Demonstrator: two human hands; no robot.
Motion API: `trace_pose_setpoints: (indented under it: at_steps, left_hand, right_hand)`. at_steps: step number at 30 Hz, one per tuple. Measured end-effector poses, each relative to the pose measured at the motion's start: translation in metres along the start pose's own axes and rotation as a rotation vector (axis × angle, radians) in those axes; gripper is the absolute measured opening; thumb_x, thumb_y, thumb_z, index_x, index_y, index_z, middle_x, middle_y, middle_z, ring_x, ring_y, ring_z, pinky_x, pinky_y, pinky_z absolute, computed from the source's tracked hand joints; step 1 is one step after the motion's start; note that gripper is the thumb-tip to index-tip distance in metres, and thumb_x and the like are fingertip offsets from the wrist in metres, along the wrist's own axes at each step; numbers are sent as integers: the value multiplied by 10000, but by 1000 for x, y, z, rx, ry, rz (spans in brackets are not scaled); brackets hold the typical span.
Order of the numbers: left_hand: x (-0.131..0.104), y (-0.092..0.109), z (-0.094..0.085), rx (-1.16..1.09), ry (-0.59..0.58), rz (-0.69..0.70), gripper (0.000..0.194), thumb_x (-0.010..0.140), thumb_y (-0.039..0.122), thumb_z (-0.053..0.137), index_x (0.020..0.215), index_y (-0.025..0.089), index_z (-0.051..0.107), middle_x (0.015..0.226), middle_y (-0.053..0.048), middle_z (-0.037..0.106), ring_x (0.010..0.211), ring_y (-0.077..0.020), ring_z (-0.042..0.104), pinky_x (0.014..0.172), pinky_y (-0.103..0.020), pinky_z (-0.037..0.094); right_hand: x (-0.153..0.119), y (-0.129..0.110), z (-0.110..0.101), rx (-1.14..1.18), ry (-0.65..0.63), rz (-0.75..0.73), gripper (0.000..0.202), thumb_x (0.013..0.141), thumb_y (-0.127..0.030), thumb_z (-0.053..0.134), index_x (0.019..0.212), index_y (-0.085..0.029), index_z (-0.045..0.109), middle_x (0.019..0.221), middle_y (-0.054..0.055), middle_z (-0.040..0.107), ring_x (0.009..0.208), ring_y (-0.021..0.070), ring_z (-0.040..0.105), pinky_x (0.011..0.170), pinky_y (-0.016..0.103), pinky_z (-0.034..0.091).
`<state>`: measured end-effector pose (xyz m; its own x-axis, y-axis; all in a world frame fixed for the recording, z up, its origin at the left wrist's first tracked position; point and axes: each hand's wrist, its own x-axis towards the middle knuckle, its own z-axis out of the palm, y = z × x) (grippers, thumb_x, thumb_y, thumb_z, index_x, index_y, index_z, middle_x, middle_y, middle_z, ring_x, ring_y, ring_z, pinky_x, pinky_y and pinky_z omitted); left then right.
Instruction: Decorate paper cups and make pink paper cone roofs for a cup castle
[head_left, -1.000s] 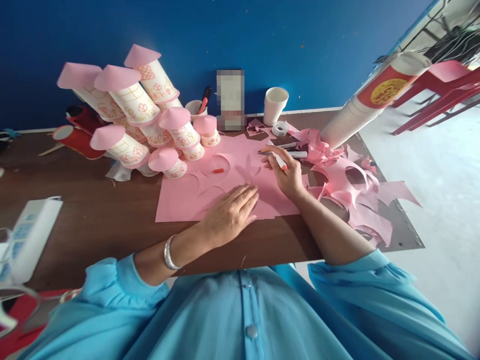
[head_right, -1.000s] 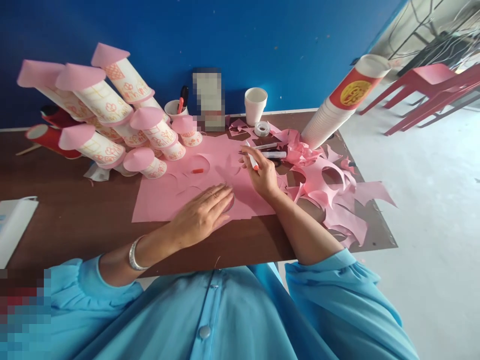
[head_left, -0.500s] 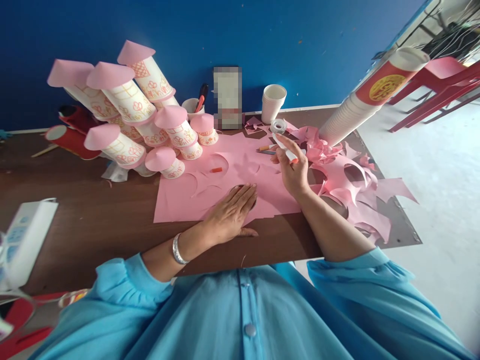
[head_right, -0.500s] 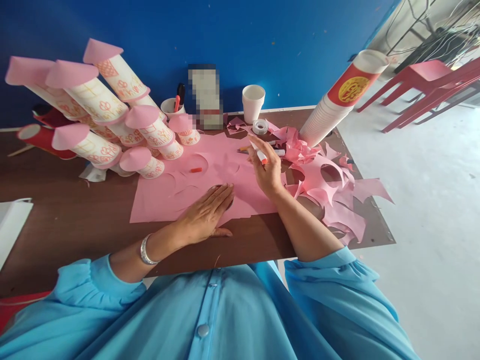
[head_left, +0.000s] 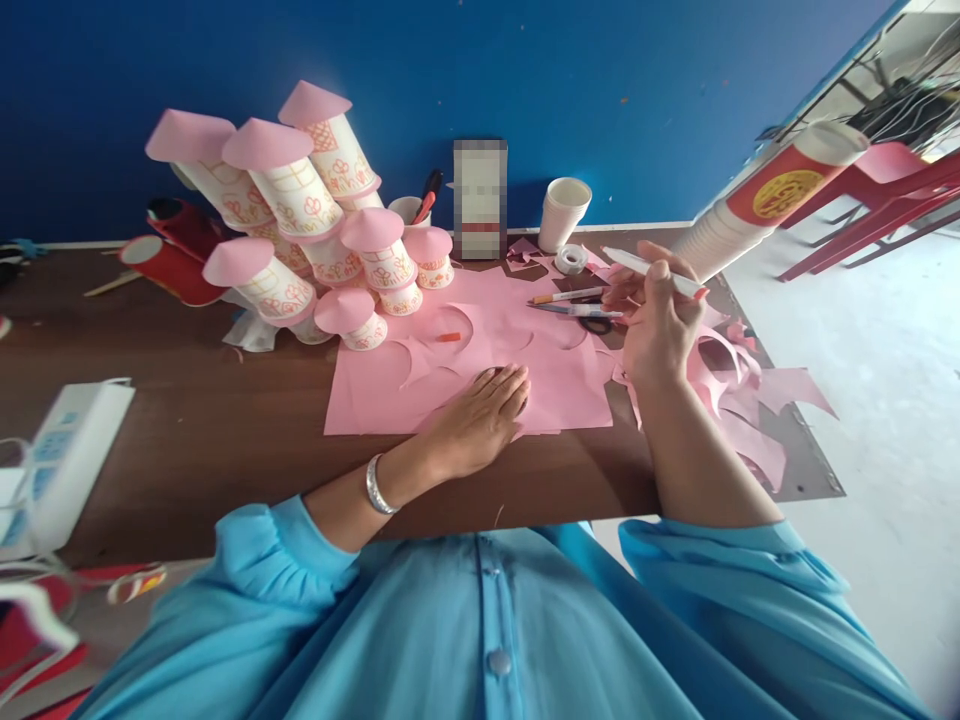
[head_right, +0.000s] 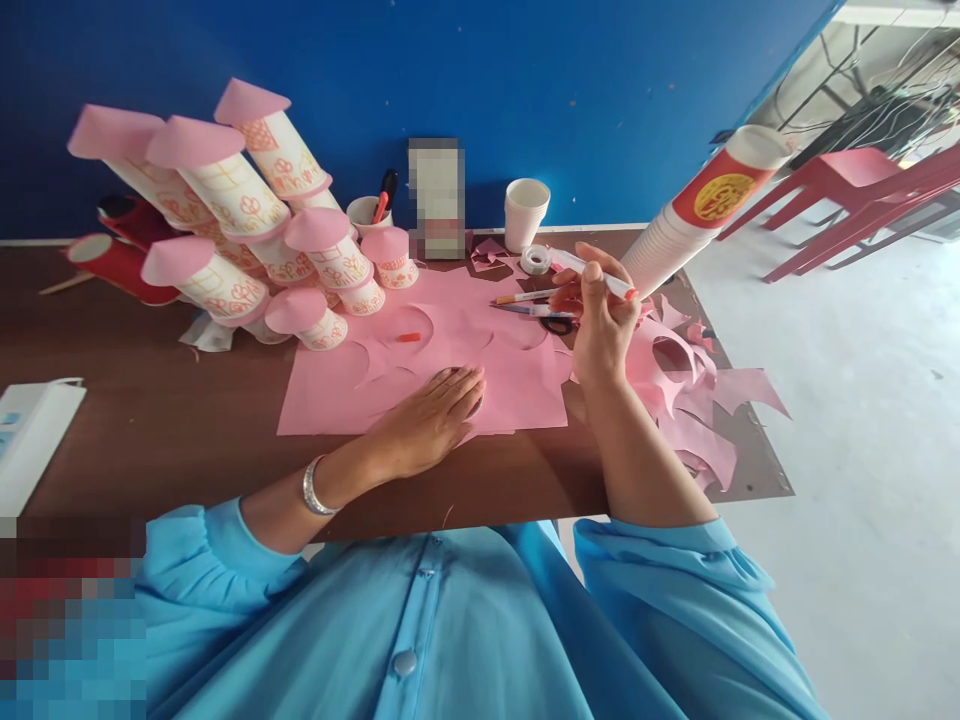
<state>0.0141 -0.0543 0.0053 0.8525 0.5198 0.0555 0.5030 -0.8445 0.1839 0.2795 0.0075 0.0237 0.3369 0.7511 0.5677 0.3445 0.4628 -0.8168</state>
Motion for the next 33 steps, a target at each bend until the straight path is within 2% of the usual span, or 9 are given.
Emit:
trace_pose_setpoints:
  at_steps: [5, 10, 15, 18, 21, 23, 26, 29, 33]
  left_hand:
    - [4, 4, 5, 2, -12, -42, 499, 1060, 151, 325, 1529, -5, 396, 1650, -246, 374, 1571, -325, 323, 1282, -506, 306]
    - [4, 7, 17, 16, 19, -69, 503, 1064, 173, 328, 1533, 2, 394, 1647, -242, 380, 1574, -330, 313, 1277, -522, 316]
    - [4, 12, 26, 38, 175, -73, 520, 1053, 209, 412, 1530, 7, 371, 1641, -276, 367, 1583, -328, 294, 1262, -552, 332]
    - [-3, 24, 18, 119, 286, 63, 478, 1060, 228, 427, 1484, 9, 451, 1608, -258, 437, 1544, -329, 381, 1233, -535, 369]
    - [-13, 38, 5, 158, 367, 338, 388, 1028, 133, 453, 1381, 65, 598, 1491, -190, 602, 1398, -285, 566, 1153, -472, 448]
    - [-18, 45, 1, 88, 373, 510, 262, 993, 102, 502, 1113, 116, 734, 1189, -146, 765, 1041, -228, 726, 895, -401, 552]
    - [-21, 45, 3, -28, 303, 634, 246, 935, 76, 571, 731, 167, 675, 766, -73, 718, 680, -178, 639, 613, -354, 453]
    - [-21, 41, 6, -65, 273, 634, 246, 930, 98, 587, 703, 181, 634, 722, -60, 672, 683, -197, 611, 633, -378, 425]
    - [-19, 37, 5, -49, 240, 625, 221, 936, 89, 570, 743, 172, 641, 751, -58, 666, 699, -198, 599, 632, -377, 405]
  right_hand:
    - [-3, -20, 9, 150, 1, 112, 343, 961, -589, 642, 1096, -283, 717, 810, -4, 720, 547, 136, 632, 515, 300, 561]
    - [-7, -33, 9, 177, -30, 144, 298, 934, -546, 700, 1052, -274, 735, 793, -8, 725, 577, 143, 654, 533, 297, 560]
    - [-18, -40, 5, 141, -42, 137, 249, 973, -487, 661, 1106, -282, 709, 813, 3, 740, 590, 175, 692, 534, 321, 557]
    - [-33, -45, 5, 17, -75, 105, 193, 1014, -430, 612, 1112, -281, 684, 832, 11, 761, 624, 185, 718, 592, 334, 585]
    - [-53, -49, 5, -262, -324, -13, 184, 987, -402, 665, 1105, -262, 677, 1048, 61, 791, 841, 229, 771, 773, 402, 630]
    - [-65, -50, 6, -367, -565, -100, 356, 939, -419, 729, 1241, -260, 625, 1265, 108, 750, 1017, 273, 766, 876, 449, 630]
    - [-80, -48, 9, -418, -804, -148, 597, 916, -441, 751, 1422, -257, 493, 1469, 159, 627, 1284, 329, 665, 1011, 515, 592]
    - [-89, -44, 16, -443, -914, -162, 742, 879, -442, 790, 1490, -258, 410, 1528, 181, 561, 1386, 353, 586, 1090, 562, 542]
    - [-95, -41, 26, -467, -910, -212, 785, 833, -452, 829, 1468, -243, 417, 1487, 195, 585, 1363, 375, 592, 1098, 581, 525]
